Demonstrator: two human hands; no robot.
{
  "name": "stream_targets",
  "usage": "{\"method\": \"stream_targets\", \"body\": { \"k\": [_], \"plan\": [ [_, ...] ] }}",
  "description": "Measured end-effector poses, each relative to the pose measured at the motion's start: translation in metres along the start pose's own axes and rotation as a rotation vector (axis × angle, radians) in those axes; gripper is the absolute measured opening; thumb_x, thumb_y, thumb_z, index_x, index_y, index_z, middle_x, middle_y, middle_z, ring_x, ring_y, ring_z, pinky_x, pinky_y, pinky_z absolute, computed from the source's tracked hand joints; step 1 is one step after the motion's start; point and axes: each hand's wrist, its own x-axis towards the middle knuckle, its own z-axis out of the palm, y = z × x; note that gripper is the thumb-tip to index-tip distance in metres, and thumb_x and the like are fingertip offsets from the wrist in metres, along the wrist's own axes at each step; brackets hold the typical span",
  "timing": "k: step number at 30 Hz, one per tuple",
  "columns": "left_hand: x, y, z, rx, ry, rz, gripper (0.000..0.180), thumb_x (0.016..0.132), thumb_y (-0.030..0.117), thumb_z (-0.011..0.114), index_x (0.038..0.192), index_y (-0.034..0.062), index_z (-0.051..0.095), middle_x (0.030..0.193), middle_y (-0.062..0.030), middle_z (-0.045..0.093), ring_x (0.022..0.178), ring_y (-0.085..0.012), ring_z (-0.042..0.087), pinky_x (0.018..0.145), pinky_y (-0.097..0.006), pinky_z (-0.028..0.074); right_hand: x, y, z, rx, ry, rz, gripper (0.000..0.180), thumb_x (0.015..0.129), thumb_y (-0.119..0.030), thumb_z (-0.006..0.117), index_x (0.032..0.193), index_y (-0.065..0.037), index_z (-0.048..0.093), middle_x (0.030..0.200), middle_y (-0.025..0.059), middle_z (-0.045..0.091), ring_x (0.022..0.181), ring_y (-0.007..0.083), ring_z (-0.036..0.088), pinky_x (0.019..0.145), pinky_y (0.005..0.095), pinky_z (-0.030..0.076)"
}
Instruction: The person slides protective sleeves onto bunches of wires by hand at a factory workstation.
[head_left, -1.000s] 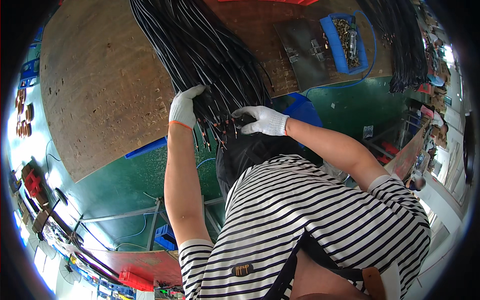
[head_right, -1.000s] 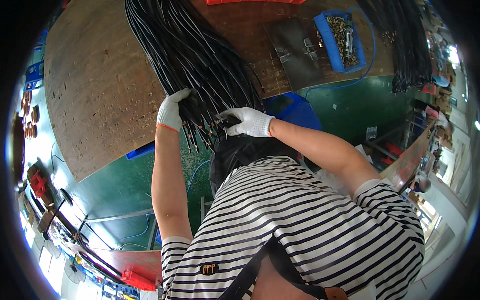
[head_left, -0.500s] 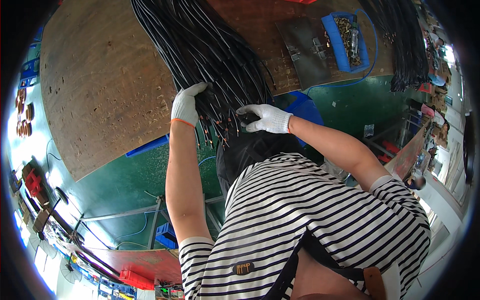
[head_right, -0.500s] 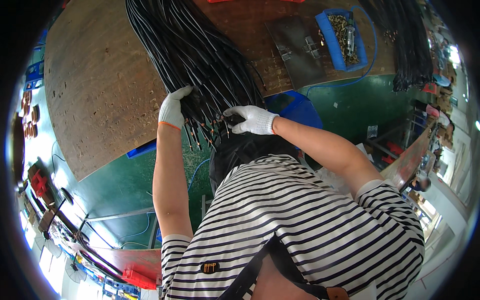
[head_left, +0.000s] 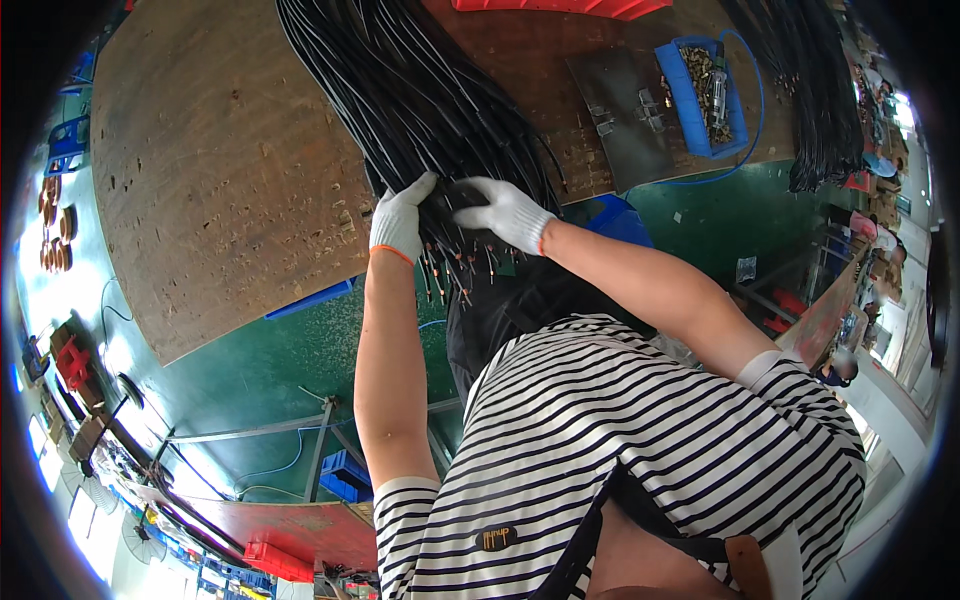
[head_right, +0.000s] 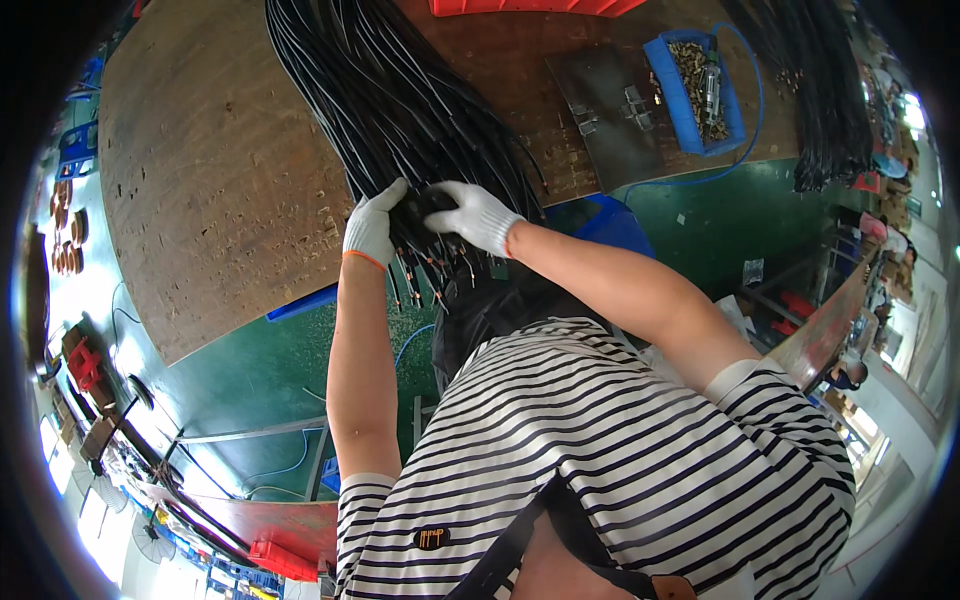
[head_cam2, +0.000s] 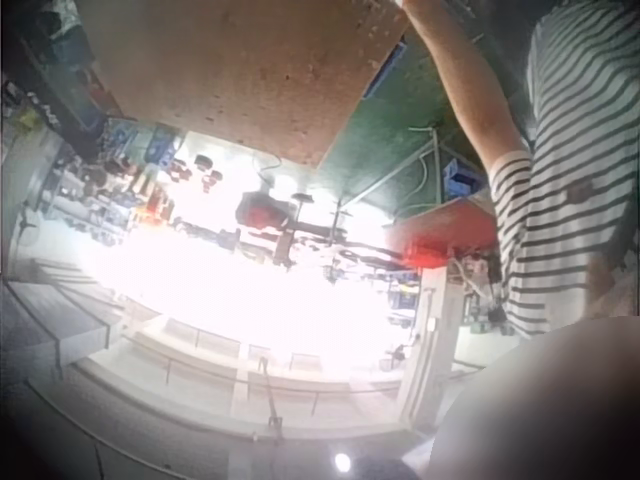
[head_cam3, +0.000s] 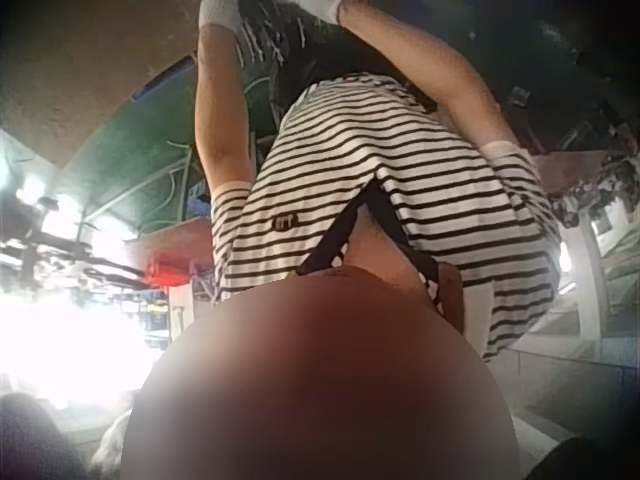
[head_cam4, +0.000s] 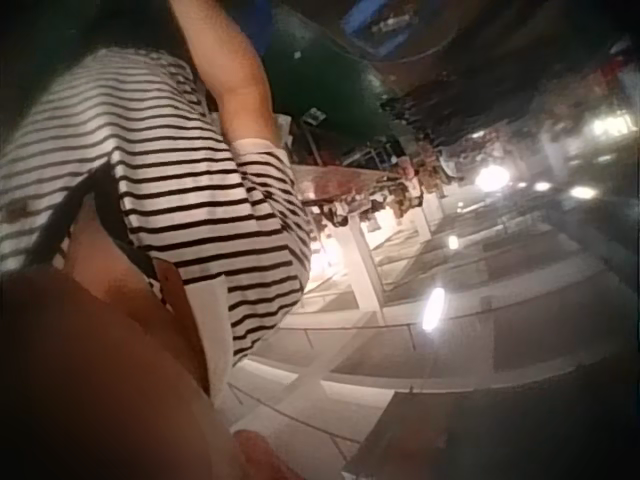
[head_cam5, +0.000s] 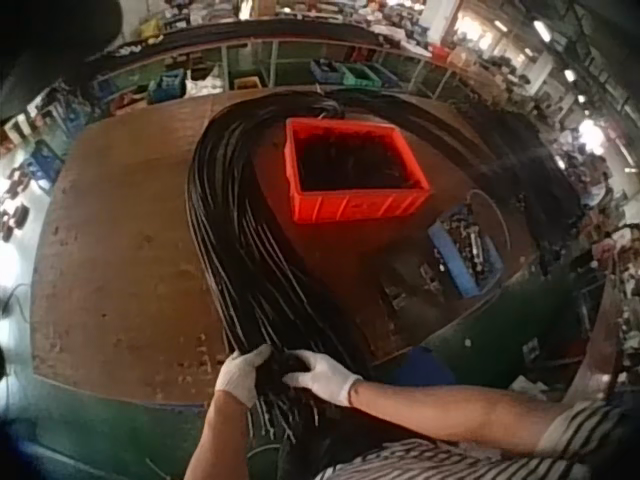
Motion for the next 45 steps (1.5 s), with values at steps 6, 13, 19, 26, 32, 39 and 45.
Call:
{"method": "stream_targets", "body": {
  "k": [6,13,19,26,32,39,45],
  "plan": [
    [-0.008,0.012,-0.034,0.006,0.004,-0.017,0.019,0.103,0.024,0.072,0.111,0.0067,0.073,0.094,-0.0050,0.076,0.079,-0.0179,0.071,0.070,-0.033,0.059,0.086,-0.054,0.016,-0.324,0.126,-0.098,0.068,0.085,-0.031,0.082,0.142,0.003,0.064,0.124,0.0233,0.075,0.116,0.0263,0.071,0.104,0.0382,0.052],
    [-0.013,0.016,-0.043,-0.100,-0.058,-0.078,0.020,0.107,0.025,0.066,0.108,0.0056,0.071,0.093,-0.0092,0.076,0.076,-0.0206,0.072,0.069,-0.035,0.061,0.116,-0.087,0.026,-0.326,0.396,-0.093,0.056,0.098,-0.053,0.061,0.120,-0.003,0.073,0.106,0.0228,0.077,0.103,0.0383,0.073,0.090,0.0455,0.055],
    [-0.004,0.004,-0.039,-0.193,-0.094,-0.083,0.022,0.108,0.024,0.063,0.111,0.0034,0.071,0.097,-0.0112,0.076,0.077,-0.0225,0.073,0.071,-0.036,0.063,0.074,-0.070,0.022,0.127,0.163,0.061,0.041,0.103,-0.049,0.068,0.116,-0.011,0.074,0.084,-0.0047,0.060,0.070,0.0072,0.055,0.061,0.0262,0.045],
    [-0.007,0.007,-0.032,-0.149,-0.017,-0.102,0.017,0.102,0.017,0.070,0.109,0.0021,0.074,0.096,-0.0112,0.077,0.080,-0.0227,0.076,0.071,-0.038,0.065,0.037,-0.060,-0.004,0.127,0.122,0.120,0.031,0.101,-0.034,0.075,0.120,-0.010,0.075,0.088,-0.0050,0.066,0.063,0.0032,0.052,0.054,0.0231,0.044],
    [-0.009,0.010,-0.016,-0.179,-0.009,-0.109,0.016,0.099,0.015,0.073,0.108,0.0025,0.075,0.096,-0.0101,0.078,0.085,-0.0245,0.078,0.077,-0.040,0.067,0.000,-0.045,-0.021,0.206,0.139,0.065,0.022,0.093,-0.010,0.073,0.113,-0.008,0.065,0.090,-0.0002,0.066,0.064,0.0063,0.059,0.054,0.0236,0.045],
    [0.002,0.002,-0.021,-0.146,-0.100,-0.049,0.015,0.100,0.016,0.071,0.104,0.0027,0.074,0.091,-0.0090,0.077,0.076,-0.0213,0.073,0.068,-0.036,0.063,-0.028,-0.003,-0.015,-0.086,-0.146,-0.116,0.044,0.103,-0.025,0.069,0.140,-0.001,0.062,0.111,0.0058,0.074,0.089,0.0126,0.068,0.079,0.0302,0.054],
    [0.002,-0.002,-0.010,-0.162,-0.001,-0.013,0.016,0.102,0.018,0.069,0.101,0.0035,0.075,0.086,-0.0077,0.075,0.072,-0.0202,0.071,0.064,-0.034,0.060,-0.055,0.014,-0.032,-0.440,-0.056,-0.160,0.045,0.102,-0.031,0.072,0.136,-0.001,0.068,0.113,0.0117,0.074,0.105,0.0202,0.069,0.099,0.0339,0.053]
  ]
}}
